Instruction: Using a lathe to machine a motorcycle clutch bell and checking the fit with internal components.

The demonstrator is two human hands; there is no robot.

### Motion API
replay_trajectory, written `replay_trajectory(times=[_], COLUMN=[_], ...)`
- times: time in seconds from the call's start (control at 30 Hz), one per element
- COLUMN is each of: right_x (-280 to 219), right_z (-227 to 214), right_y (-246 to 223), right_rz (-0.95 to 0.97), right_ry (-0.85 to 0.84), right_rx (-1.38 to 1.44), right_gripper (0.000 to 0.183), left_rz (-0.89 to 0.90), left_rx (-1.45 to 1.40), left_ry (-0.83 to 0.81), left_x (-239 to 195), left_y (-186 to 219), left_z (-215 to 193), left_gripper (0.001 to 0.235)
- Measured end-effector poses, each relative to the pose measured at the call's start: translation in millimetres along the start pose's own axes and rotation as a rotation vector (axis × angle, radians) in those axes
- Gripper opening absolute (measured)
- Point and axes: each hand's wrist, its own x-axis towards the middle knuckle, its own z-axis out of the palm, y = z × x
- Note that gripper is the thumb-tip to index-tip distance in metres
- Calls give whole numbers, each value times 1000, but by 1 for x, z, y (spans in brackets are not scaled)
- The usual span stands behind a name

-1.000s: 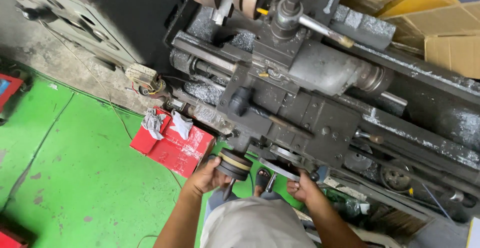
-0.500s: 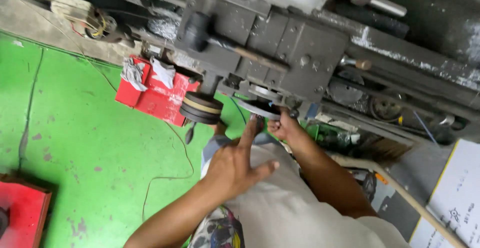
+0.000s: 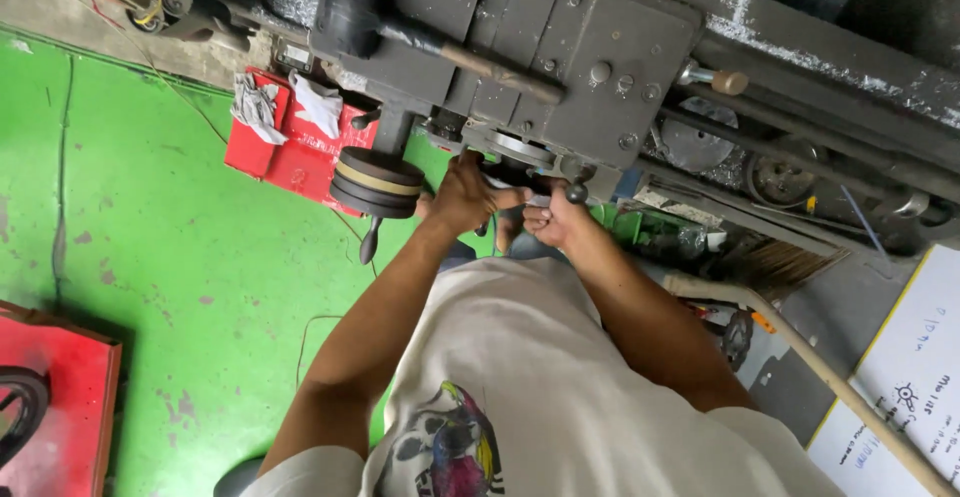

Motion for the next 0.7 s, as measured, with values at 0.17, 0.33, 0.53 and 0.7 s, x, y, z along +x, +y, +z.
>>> replay_trajectory(times=[0.17,0.33,0.53,0.7], right_x=[23,38,56,49], right_z=[-18,-30,-41,-37], right_y=[0,2,1,2], right_rz=[67,84,126,86], right_ry=[-104,-129,-188,-198], right_rx=[-15,-25,-45,-45], right_gripper=[20,18,19,22], left_rz=[84,128,147,136], left_rx=[167,225,236,259], left_ry=[134,168,169,162], left_x=[11,20,13,-5], left_y=[-21,-32,-27,-3], left_z=[24,35,34,22], left_gripper=[99,75,50,48])
